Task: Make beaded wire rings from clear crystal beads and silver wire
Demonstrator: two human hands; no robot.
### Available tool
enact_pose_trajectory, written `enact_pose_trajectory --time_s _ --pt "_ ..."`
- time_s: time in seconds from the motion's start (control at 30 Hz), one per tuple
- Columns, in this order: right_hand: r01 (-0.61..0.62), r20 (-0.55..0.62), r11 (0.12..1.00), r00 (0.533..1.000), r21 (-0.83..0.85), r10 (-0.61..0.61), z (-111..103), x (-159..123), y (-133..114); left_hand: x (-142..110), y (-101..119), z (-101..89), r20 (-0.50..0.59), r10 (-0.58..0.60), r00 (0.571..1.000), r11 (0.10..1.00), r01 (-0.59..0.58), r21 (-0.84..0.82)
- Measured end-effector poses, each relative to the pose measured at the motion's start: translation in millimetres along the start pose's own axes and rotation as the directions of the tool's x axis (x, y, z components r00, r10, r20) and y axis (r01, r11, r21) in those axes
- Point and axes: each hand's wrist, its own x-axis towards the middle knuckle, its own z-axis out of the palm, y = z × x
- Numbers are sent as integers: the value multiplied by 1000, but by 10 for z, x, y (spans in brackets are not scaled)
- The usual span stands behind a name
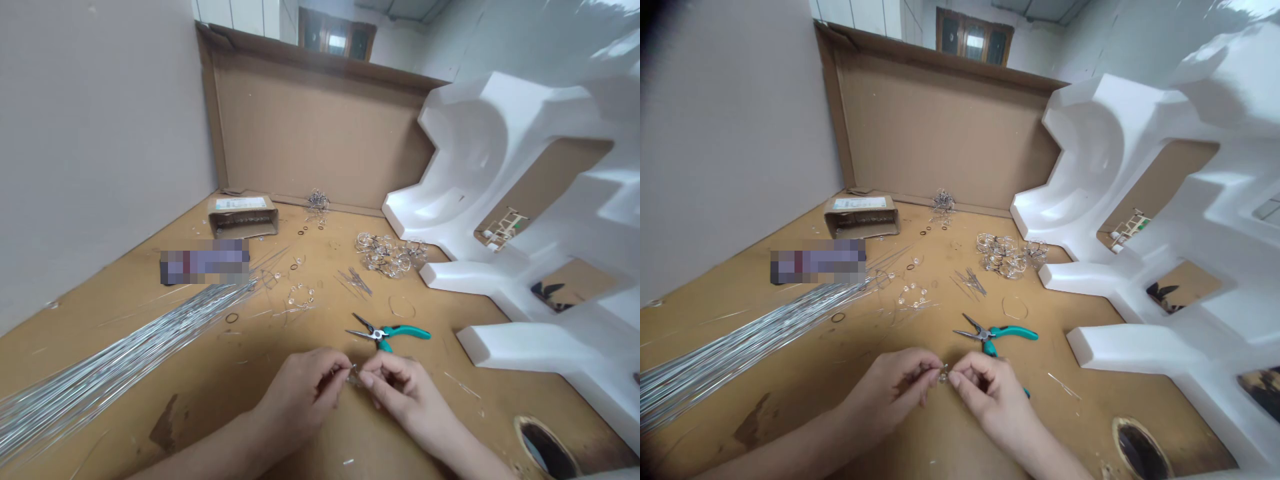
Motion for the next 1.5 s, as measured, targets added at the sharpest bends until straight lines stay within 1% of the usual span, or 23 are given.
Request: enact_pose_trajectory --time_s 0.23,0.3,0.47,0.57,0.67,0.73,0.8,0.9,1.0,1.1,1.17,1.23,1.37,1.43,1.5 --pt "96 -17 987 995 -131 -99 27 -44 -19 5 11 22 -26 -55 998 998 54 -34" --pt "101 -5 987 995 -124 -102 21 -48 -31 3 17 15 -31 -54 998 998 53 -35" --pt "53 48 998 998 -33 -52 1 -49 -54 28 47 -46 -1 -6 1000 996 6 -91" --pt "34 67 999 997 1 -34 -17 -46 -62 52 60 -93 23 8 1000 981 -3 -195" --pt "31 78 999 996 17 -32 -27 -44 -67 63 59 -127 68 1 998 939 23 -343" --pt "40 70 999 997 11 -40 -25 -44 -67 64 56 -137 78 2 997 921 29 -388" --pt "68 47 998 997 -19 -67 -18 -49 -65 59 56 -135 57 15 998 930 7 -369" --pt "158 -4 977 987 -142 -160 -7 -62 -52 41 67 -100 -3 27 1000 955 -27 -294" --pt "276 -41 915 953 -294 -301 6 -77 -30 16 74 -37 -55 -3 998 963 -12 -271" --pt "361 -37 853 914 -378 -403 24 -85 -12 -3 65 18 -82 -20 996 961 -4 -277" --pt "387 -21 828 902 -406 -431 38 -88 -3 -9 58 32 -97 -24 995 970 0 -241" --pt "405 -3 803 892 -437 -452 51 -94 5 -11 59 27 -103 -4 995 985 -13 -172" --pt "438 13 757 869 -484 -495 69 -115 14 -16 93 -5 -111 106 988 993 -111 -42" --pt "446 14 754 865 -482 -502 72 -119 11 -21 109 -15 -109 134 985 991 -135 0" --pt "440 13 771 872 -460 -490 69 -111 5 -27 115 -22 -104 133 986 991 -131 24"
